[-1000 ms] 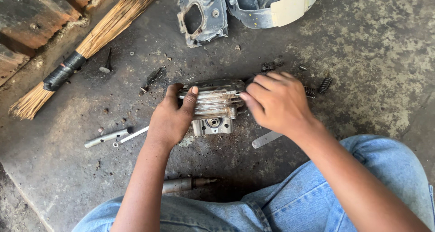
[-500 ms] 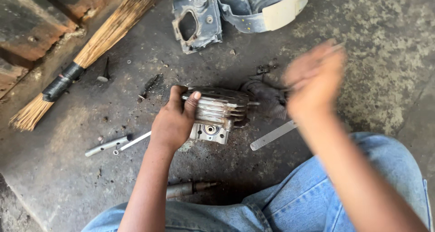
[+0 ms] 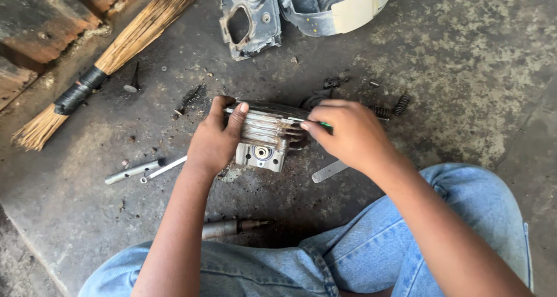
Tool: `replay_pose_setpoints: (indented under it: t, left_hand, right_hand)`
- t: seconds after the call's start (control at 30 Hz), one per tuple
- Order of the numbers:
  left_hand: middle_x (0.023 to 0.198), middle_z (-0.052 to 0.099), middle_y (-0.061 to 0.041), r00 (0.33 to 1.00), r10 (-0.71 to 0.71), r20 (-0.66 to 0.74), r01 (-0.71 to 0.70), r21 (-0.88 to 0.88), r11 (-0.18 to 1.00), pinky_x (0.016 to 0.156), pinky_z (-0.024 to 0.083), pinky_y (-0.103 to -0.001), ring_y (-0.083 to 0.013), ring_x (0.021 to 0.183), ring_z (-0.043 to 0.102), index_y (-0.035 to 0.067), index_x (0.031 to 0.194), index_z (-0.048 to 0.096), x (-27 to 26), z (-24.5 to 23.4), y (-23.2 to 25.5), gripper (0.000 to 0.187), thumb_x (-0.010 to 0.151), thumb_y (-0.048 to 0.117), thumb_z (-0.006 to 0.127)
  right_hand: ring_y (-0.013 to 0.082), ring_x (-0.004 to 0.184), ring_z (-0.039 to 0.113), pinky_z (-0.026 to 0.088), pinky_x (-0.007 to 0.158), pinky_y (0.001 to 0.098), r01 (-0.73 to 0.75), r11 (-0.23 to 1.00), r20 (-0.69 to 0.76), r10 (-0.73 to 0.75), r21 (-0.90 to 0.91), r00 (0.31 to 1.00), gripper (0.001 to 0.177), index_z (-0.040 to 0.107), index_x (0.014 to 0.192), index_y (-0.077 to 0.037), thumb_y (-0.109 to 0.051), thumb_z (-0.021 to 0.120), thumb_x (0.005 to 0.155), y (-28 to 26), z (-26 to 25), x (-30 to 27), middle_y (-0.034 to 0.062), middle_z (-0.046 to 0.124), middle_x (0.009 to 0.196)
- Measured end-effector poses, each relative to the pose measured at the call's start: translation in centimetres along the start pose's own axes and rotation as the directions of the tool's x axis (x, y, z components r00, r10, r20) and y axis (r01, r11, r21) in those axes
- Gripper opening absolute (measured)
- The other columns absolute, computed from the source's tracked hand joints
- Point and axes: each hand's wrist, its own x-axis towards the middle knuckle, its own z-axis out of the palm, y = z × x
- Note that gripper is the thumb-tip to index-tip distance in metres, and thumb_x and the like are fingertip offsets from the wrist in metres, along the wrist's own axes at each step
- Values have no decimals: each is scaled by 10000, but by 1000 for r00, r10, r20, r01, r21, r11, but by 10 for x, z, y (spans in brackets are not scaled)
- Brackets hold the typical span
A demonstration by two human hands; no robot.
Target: The person scrubs the fins and surfaces of a metallic engine cylinder head using a small metal tool and a rag. They rotate the part to access different areas and wipe away grime, with various disassembled engine components and tools scattered on the floor nearby.
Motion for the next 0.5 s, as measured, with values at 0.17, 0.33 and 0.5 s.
replay_pose_setpoints:
  t: [0.17, 0.33, 0.5]
  left_hand:
    - [1158, 711, -273, 1000, 17, 8, -17, 24, 1000, 974, 498, -492, -442, 1146, 663, 118, 1338, 543, 3, -1, -2, 617, 972, 613, 493]
    - [1165, 713, -259, 999, -7, 35, 5, 44, 999, 996, 491, -485, -423, 1152, 669, 117, 1345, 545, 3, -5, 2, 647, 968, 636, 463]
    - [1150, 721, -256, 999, -16, 45, 13, 65, 998, 1009, 496, -484, -420, 1156, 672, 111, 1339, 558, 1, -8, 5, 659, 969, 647, 457]
  right_hand:
    - [365, 778, 679, 517, 657, 487, -43, 993, 55, 50, -112, 997, 226, 740, 847, -43, -256, 717, 918, -1, -17, -4, 118, 707, 834]
    - [337, 749, 695, 541, 655, 465, -23, 991, 24, 27, -129, 999, 181, 753, 887, -69, -234, 686, 920, -7, -11, -3, 96, 725, 853]
    - [322, 724, 698, 551, 643, 462, -35, 969, 85, 57, -244, 995, 208, 752, 859, -77, -267, 687, 911, -11, -15, -2, 86, 724, 825]
